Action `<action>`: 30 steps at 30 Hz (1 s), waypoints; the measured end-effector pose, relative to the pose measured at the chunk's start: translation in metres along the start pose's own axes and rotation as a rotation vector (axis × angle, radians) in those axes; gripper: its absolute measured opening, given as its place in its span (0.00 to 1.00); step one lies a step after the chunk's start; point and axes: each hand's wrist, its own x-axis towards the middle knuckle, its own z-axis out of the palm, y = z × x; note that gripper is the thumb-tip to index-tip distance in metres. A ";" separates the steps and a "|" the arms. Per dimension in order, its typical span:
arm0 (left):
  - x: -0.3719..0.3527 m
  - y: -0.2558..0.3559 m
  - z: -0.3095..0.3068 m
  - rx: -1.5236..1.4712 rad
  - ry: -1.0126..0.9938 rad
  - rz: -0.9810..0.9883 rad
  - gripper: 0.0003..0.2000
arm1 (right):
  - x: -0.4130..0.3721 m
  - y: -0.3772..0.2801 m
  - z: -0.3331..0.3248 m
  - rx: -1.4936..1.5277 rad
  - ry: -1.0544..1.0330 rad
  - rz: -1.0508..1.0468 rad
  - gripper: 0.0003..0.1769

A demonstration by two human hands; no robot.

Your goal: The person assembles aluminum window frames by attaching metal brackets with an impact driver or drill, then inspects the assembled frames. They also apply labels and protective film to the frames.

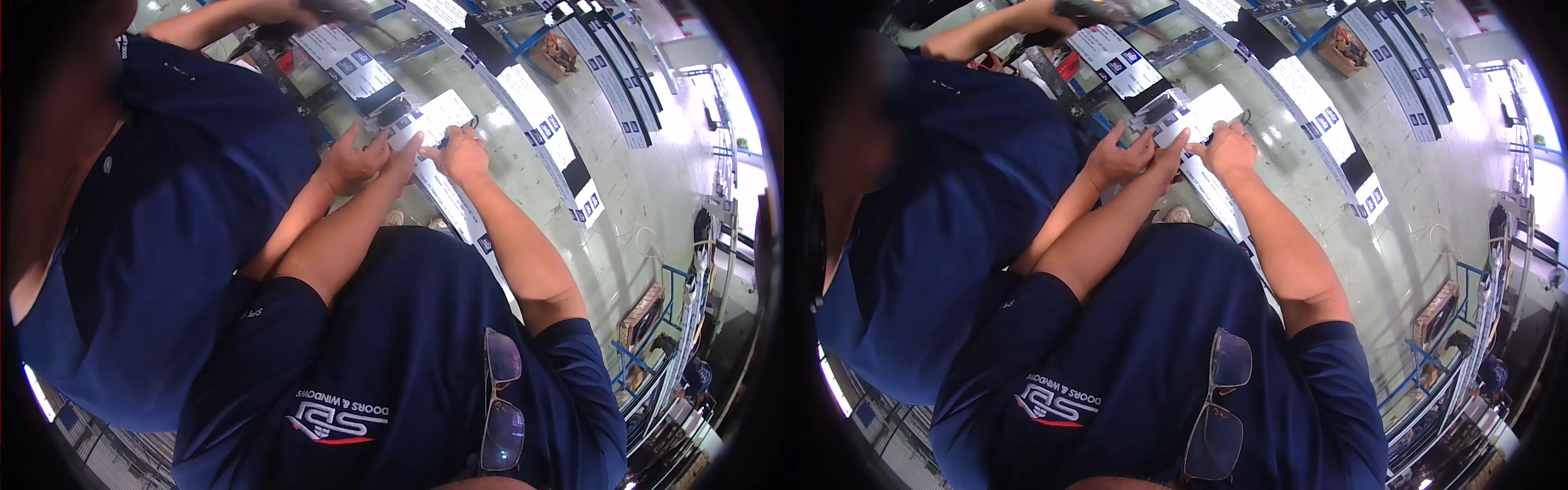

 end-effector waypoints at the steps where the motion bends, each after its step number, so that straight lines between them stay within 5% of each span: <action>1: -0.001 0.001 0.000 -0.010 -0.034 -0.030 0.35 | 0.000 0.001 -0.001 0.009 -0.007 -0.010 0.40; 8: -0.005 -0.003 -0.007 -0.009 -0.125 -0.223 0.29 | -0.022 0.035 0.001 0.173 0.079 -0.010 0.38; 19: -0.083 -0.010 -0.043 0.207 -0.142 -0.295 0.38 | -0.126 0.189 0.005 0.517 0.361 0.067 0.29; 30: -0.154 0.076 -0.008 0.154 -0.363 -0.038 0.34 | -0.179 0.269 0.039 0.857 0.356 0.214 0.24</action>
